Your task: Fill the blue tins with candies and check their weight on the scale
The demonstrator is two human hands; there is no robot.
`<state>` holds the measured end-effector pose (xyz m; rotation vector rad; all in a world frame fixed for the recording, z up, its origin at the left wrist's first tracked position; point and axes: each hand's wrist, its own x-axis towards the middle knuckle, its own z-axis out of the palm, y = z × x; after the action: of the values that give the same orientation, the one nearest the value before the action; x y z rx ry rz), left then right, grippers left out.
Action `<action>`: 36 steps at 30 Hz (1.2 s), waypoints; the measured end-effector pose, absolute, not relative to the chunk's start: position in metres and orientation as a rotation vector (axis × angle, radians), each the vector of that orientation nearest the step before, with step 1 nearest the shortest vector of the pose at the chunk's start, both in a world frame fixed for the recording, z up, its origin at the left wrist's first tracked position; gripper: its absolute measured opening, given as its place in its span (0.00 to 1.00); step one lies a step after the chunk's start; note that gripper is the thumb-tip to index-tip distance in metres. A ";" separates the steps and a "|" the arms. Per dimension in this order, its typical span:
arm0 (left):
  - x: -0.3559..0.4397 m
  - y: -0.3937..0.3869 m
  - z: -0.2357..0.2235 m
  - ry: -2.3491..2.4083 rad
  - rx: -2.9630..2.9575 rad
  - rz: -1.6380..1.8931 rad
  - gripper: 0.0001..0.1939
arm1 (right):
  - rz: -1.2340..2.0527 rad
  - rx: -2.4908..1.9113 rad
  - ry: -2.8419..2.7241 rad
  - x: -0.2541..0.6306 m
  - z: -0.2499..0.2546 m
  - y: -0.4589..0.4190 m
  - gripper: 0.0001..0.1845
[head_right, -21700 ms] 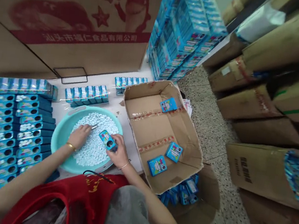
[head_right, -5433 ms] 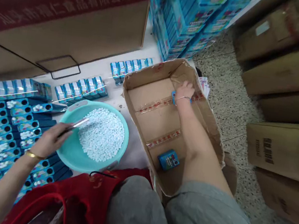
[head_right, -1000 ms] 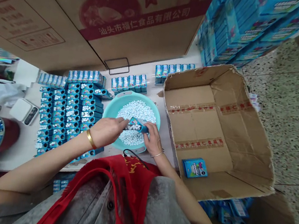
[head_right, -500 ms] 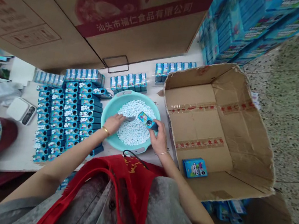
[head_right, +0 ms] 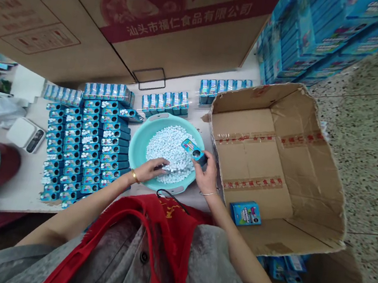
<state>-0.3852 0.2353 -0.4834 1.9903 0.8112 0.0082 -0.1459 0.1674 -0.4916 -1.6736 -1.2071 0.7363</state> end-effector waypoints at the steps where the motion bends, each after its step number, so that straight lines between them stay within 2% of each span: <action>1: -0.391 0.240 -0.471 0.794 1.976 0.067 0.15 | 0.724 -1.682 -1.240 -0.145 -0.490 0.168 0.21; 4: -0.402 0.256 -0.427 0.749 2.010 0.181 0.14 | 0.709 -1.669 -1.354 -0.148 -0.484 0.169 0.19; 6: -0.399 0.266 -0.399 0.753 2.116 0.133 0.13 | 0.712 -1.622 -1.423 -0.152 -0.483 0.169 0.19; 13: -0.343 0.269 -0.323 0.921 2.512 -0.605 0.14 | 0.720 -1.510 -1.528 -0.169 -0.487 0.168 0.21; 18: -0.327 0.260 -0.298 0.941 2.623 -0.664 0.14 | 0.707 -1.496 -1.516 -0.171 -0.490 0.168 0.21; 22: -0.354 0.280 -0.334 1.196 2.556 -0.465 0.12 | 0.704 -1.534 -1.463 -0.166 -0.490 0.168 0.21; 26: -0.377 0.292 -0.423 1.249 2.351 -0.422 0.13 | 0.698 -1.588 -1.399 -0.159 -0.487 0.169 0.20; 30: -0.371 0.268 -0.496 1.156 2.265 -0.365 0.15 | 0.674 -1.638 -1.358 -0.154 -0.482 0.171 0.19; 33: -0.358 0.241 -0.520 1.055 2.187 -0.274 0.15 | 0.667 -1.672 -1.319 -0.152 -0.481 0.172 0.19; 36: -0.353 0.226 -0.524 0.945 2.093 -0.180 0.14 | 0.679 -1.704 -1.259 -0.152 -0.482 0.172 0.20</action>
<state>-0.3527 0.2262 -0.5242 2.0935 0.9451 -0.1800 -0.1515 0.1717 -0.4824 -1.7040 -1.2587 0.6790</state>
